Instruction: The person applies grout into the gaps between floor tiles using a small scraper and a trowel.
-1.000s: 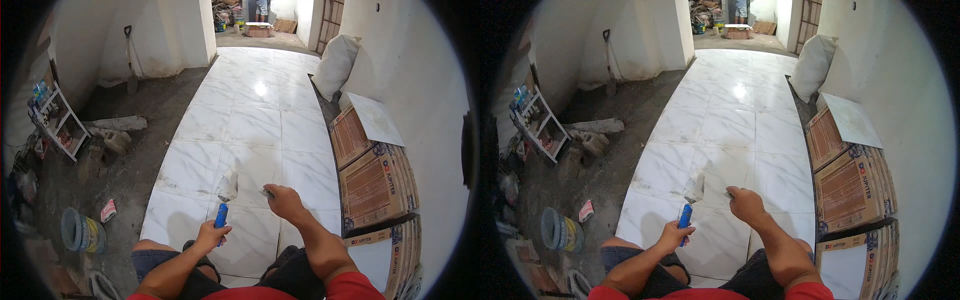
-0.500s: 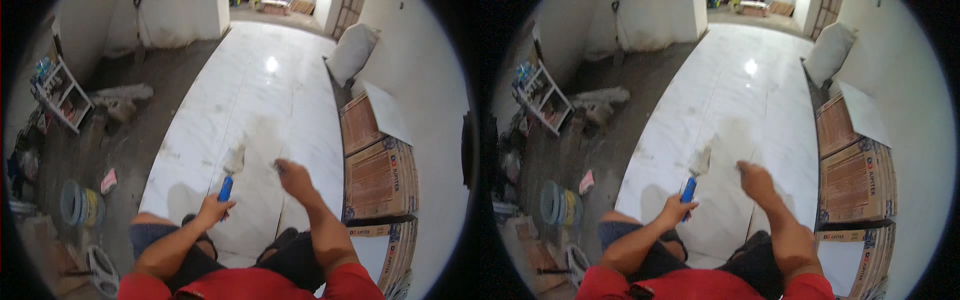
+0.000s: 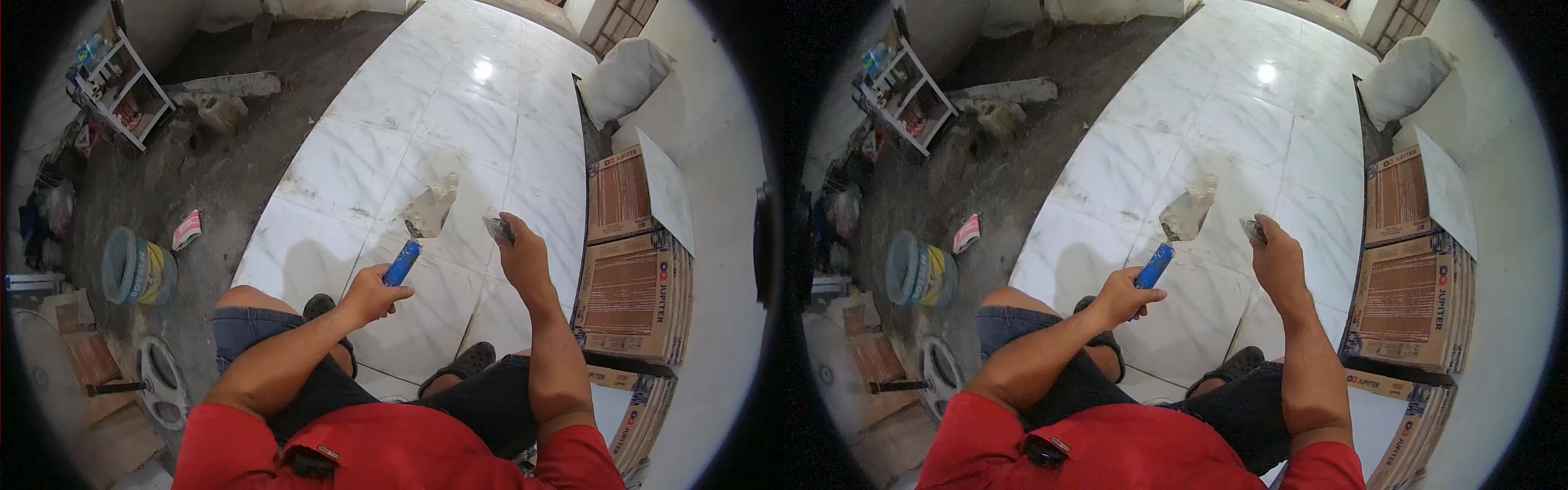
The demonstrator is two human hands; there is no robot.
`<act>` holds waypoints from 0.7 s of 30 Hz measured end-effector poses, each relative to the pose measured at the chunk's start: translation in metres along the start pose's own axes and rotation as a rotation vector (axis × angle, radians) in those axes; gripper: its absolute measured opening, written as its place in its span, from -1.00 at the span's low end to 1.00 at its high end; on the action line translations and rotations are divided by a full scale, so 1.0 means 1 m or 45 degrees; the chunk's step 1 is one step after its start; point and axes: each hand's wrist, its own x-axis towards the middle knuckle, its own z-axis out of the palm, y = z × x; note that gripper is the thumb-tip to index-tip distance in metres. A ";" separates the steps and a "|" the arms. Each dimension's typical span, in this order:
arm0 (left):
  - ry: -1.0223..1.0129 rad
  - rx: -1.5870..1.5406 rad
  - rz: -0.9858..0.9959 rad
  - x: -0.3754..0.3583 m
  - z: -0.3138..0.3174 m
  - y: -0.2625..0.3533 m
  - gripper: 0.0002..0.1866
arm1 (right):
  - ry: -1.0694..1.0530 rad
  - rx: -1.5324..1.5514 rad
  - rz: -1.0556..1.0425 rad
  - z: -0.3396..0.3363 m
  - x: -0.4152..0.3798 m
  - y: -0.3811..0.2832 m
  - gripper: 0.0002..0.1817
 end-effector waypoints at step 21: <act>0.484 0.145 0.025 -0.057 -0.046 0.048 -0.65 | 0.246 0.329 -0.019 0.023 0.067 -0.073 -0.68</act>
